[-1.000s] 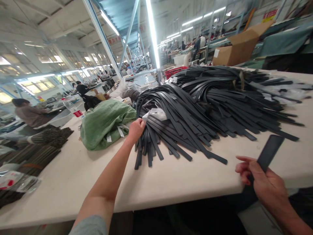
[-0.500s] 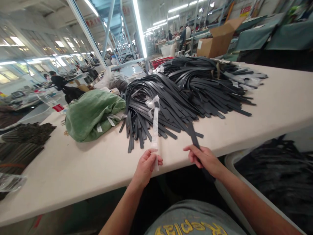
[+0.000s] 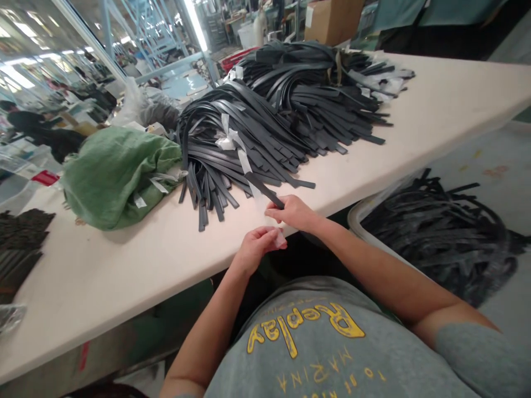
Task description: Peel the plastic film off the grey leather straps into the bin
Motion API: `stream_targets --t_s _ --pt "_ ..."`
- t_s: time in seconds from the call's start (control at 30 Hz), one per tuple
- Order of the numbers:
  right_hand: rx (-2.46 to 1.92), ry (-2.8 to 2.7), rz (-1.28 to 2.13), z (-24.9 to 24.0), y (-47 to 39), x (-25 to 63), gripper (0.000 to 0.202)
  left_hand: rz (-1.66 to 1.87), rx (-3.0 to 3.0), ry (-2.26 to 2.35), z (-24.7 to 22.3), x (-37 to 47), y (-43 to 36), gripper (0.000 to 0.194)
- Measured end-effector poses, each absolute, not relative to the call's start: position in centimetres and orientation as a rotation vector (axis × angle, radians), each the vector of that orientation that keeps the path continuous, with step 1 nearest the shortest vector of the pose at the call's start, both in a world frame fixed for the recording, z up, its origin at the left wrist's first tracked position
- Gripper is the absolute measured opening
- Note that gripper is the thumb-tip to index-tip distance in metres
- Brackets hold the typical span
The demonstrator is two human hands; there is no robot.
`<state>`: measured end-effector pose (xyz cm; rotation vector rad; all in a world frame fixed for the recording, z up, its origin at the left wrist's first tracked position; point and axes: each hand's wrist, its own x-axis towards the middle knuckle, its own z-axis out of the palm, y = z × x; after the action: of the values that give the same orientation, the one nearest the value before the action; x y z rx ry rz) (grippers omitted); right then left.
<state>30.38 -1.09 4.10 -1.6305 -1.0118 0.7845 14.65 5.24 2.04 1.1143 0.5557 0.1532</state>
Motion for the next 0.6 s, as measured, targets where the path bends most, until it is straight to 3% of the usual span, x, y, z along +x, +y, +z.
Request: stream_targets --t_s 0.13,0.33,0.6 --pt "-1.637 -0.991 0.758 4.0 -1.7 30.9 0.022 0.078 1.113 0.59 1.9 15.1 5.4 0.043" --pt "-1.583 -0.987 0.945 4.0 -7.8 30.1 0.049 0.231 0.917 0.693 1.2 16.2 4.3 0.045" --pt "-1.768 -0.962 1.294 1.9 -15.2 26.1 0.044 0.249 0.787 0.742 0.4 17.6 2.7 0.046"
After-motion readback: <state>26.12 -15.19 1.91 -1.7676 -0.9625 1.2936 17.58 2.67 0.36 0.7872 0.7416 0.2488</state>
